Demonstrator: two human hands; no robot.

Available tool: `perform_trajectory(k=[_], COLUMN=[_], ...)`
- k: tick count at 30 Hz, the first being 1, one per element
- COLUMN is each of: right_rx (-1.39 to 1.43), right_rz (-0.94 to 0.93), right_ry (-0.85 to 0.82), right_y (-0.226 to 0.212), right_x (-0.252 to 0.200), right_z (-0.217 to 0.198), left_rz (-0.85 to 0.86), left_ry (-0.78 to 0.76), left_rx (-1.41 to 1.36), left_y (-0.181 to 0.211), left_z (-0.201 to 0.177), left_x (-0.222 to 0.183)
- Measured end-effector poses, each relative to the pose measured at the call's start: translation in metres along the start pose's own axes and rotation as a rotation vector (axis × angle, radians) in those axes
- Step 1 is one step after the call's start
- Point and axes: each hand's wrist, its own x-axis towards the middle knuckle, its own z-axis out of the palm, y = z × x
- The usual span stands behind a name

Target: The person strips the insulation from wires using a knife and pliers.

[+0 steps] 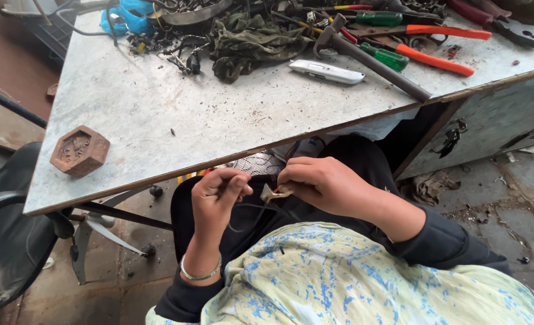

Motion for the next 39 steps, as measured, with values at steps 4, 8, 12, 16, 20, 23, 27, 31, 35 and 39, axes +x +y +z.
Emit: perform_trajectory(k=[4,8,12,16,20,23,27,31,35,39], right_rx=[0.006,-0.027,-0.01,-0.054,0.029,0.08,0.055,-0.009,-0.029,-0.025], right_rz=[0.017,0.054,0.006,0.0,-0.036,-0.092,-0.049,-0.004,0.003,0.054], right_ry=[0.087,0.128,0.102,0.024,-0.112,-0.038,0.167,0.22,0.238,0.255], right_y=[0.001,0.001,0.0,-0.002,-0.005,-0.006,0.0,0.003,0.003,0.004], right_x=[0.0,-0.002,-0.001,0.002,0.0,-0.002,-0.001,0.0,-0.001,-0.003], right_z=[0.004,0.005,0.005,0.004,-0.003,-0.003,-0.002,0.0,0.003,0.001], left_rz=[0.395,0.588,0.659,0.465,0.266,0.059,0.012,-0.001,0.12,0.04], left_ry=[-0.288,-0.294,-0.254,-0.165,-0.047,-0.238,-0.42,-0.211,-0.15,-0.247], left_rx=[0.137,0.437,0.485,0.308,0.146,0.008,-0.008,-0.1,0.131,0.088], left_y=[0.032,0.048,0.04,0.024,0.007,-0.005,-0.012,0.0,0.004,0.003], left_z=[0.018,0.037,0.028,0.012,0.014,0.02,0.029,0.026,0.027,0.028], left_x=[0.004,0.006,0.004,0.0,0.003,0.004,0.005,0.005,0.004,0.002])
